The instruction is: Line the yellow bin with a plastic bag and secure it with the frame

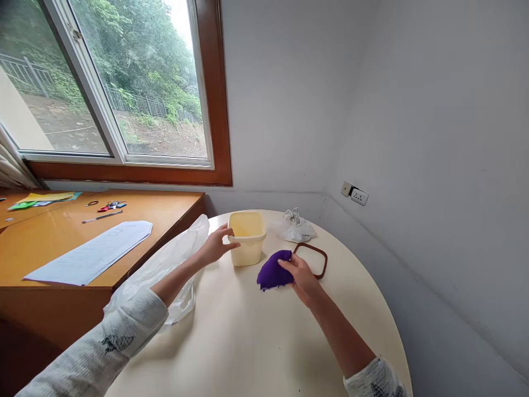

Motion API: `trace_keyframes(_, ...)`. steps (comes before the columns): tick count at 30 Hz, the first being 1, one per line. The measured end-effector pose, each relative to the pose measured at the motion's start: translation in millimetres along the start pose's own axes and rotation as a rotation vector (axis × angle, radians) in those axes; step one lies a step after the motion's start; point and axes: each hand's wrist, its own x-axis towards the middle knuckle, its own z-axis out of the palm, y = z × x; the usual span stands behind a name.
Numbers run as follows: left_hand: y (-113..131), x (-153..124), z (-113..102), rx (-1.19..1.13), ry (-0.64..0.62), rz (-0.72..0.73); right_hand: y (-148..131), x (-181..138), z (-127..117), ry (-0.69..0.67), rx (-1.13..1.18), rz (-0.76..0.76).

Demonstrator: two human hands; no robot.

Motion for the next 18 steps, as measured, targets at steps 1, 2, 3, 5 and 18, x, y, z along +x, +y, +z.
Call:
trace_keyframes(1,5.9,-6.7,-0.2,-0.002,-0.003,0.019,-10.5,0.4,-1.7,0.013,-0.015,-0.040)
trace_keyframes(2,11.9,-13.9,-0.2,-0.003,-0.005,0.032,-21.7,1.0,-2.5,0.023,-0.032,-0.084)
trace_keyframes(3,17.8,-21.3,0.1,0.000,-0.007,0.040,-33.4,1.7,-2.2,0.027,-0.052,-0.127)
trace_keyframes(5,28.1,-35.7,1.7,0.022,-0.002,0.048,-56.0,3.7,1.9,0.007,-0.108,-0.232)
trace_keyframes(18,55.3,-94.4,11.1,0.190,0.017,0.062,-56.8,27.6,50.2,-0.070,-0.912,-0.758)
